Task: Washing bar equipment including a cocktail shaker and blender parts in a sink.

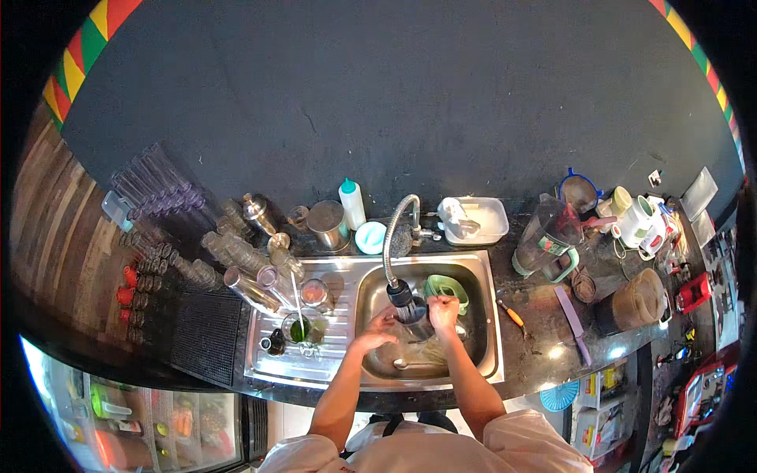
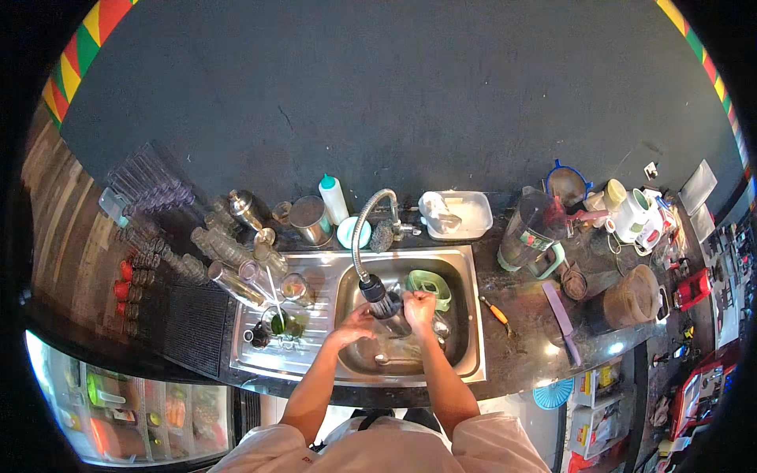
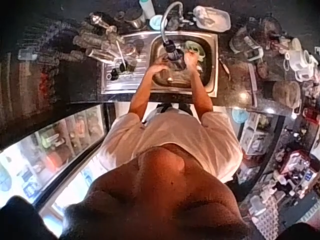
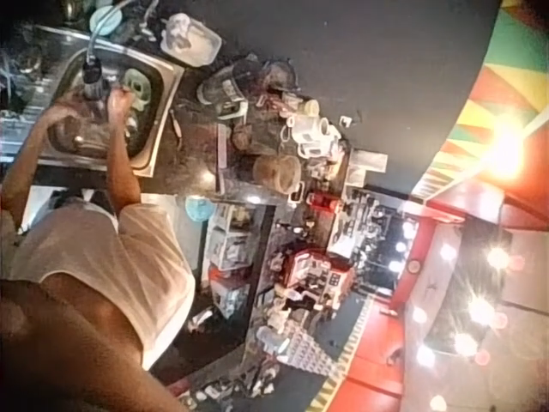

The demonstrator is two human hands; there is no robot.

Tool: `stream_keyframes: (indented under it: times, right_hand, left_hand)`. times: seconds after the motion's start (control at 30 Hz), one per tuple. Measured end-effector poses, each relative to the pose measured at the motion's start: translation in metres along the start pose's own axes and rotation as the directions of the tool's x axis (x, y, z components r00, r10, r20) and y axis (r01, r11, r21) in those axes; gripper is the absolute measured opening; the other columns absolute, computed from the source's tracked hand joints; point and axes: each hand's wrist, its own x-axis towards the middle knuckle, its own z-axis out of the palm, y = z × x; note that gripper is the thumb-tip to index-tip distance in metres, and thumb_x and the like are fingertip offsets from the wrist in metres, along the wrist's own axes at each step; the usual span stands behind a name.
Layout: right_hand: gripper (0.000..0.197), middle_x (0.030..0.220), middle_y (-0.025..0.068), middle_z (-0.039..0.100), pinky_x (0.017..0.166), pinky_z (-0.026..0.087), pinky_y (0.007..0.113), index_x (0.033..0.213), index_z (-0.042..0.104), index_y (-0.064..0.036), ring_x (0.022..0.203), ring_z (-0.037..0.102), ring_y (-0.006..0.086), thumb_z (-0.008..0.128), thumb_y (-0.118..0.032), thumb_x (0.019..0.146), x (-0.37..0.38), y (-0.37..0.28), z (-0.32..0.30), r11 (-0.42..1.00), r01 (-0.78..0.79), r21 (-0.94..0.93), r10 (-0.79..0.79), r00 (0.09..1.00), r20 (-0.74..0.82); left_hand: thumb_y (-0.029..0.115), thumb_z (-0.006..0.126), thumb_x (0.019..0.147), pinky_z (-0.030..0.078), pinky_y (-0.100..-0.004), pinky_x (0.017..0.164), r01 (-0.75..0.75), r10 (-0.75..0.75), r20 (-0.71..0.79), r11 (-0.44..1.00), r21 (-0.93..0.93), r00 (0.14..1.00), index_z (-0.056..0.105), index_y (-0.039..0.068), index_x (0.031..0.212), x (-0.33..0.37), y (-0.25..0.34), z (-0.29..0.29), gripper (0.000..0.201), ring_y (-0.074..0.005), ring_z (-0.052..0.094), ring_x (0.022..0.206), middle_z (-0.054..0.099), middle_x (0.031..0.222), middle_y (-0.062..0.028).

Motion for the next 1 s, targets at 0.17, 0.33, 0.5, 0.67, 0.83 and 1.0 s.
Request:
stream_keyframes:
  times: [0.17,0.33,0.5,0.67,0.83,1.0]
  right_hand:
    - [0.030,0.040,-0.0042,0.034,0.036,0.020,0.027,0.039,0.036,-0.0052,0.037,0.028,0.0051,0.051,-0.004,0.065,0.005,0.003,0.001,0.999,-0.016,0.046,0.016,1.000,0.012]
    - [0.033,0.040,-0.0049,0.034,0.036,0.019,0.027,0.040,0.038,-0.0064,0.037,0.027,0.0056,0.055,-0.007,0.068,0.000,0.003,-0.002,0.990,-0.110,0.086,0.105,0.993,0.059]
    - [0.025,0.048,-0.0027,0.040,0.039,0.025,0.027,0.055,0.046,-0.0094,0.040,0.035,0.0085,0.062,-0.016,0.073,-0.008,-0.036,-0.014,0.826,-0.500,0.259,0.487,0.865,0.118]
    - [0.024,0.081,0.0092,0.058,0.062,0.045,0.033,0.089,0.052,-0.0016,0.067,0.056,0.0211,0.055,-0.024,0.081,-0.005,-0.011,-0.041,0.454,-0.767,0.453,0.373,0.625,0.685]
    - [0.029,0.108,0.0140,0.055,0.082,0.043,0.034,0.105,0.050,0.0013,0.093,0.056,0.0213,0.045,-0.019,0.085,-0.008,-0.013,-0.017,0.464,-0.751,0.469,0.284,0.628,0.725]
    - [0.027,0.072,0.0121,0.062,0.055,0.050,0.035,0.078,0.059,0.0004,0.060,0.060,0.0264,0.052,-0.026,0.080,0.013,0.046,0.036,0.704,-0.640,0.308,0.463,0.743,0.483]
  left_hand:
    - [0.003,0.074,0.053,0.035,-0.0335,0.093,0.026,-0.026,-0.003,0.989,0.144,1.000,0.027,0.010,0.132,-0.002,0.005,0.003,0.092,-0.0229,0.043,0.109,0.041,0.123,-0.0080]
    - [0.006,0.075,0.056,0.040,-0.0297,0.084,0.026,-0.028,0.065,0.999,0.034,0.997,0.033,0.005,0.127,-0.007,0.030,0.023,0.082,-0.0182,0.048,0.096,0.050,0.104,-0.0051]
    - [0.022,0.064,0.075,0.044,-0.0264,0.065,-0.152,0.125,-0.142,0.968,-0.198,0.982,0.052,0.006,0.103,-0.001,0.028,0.054,0.034,-0.0112,0.054,0.076,0.058,0.088,-0.0028]
    - [0.036,0.045,0.087,0.047,-0.0282,0.061,0.133,-0.015,0.156,0.605,-0.785,0.988,0.052,0.010,0.101,0.031,0.024,0.073,0.031,-0.0113,0.056,0.069,0.058,0.084,-0.0014]
    - [0.035,0.044,0.086,0.047,-0.0288,0.061,0.252,-0.283,0.106,0.552,-0.795,0.953,0.052,0.011,0.095,0.015,0.040,0.060,0.027,-0.0126,0.055,0.067,0.054,0.073,0.0015]
    - [0.050,0.049,0.081,0.047,-0.0351,0.074,0.326,-0.430,-0.005,0.691,-0.645,0.903,0.055,0.014,0.100,0.007,0.037,0.041,0.041,-0.0173,0.059,0.076,0.061,0.084,-0.0034]
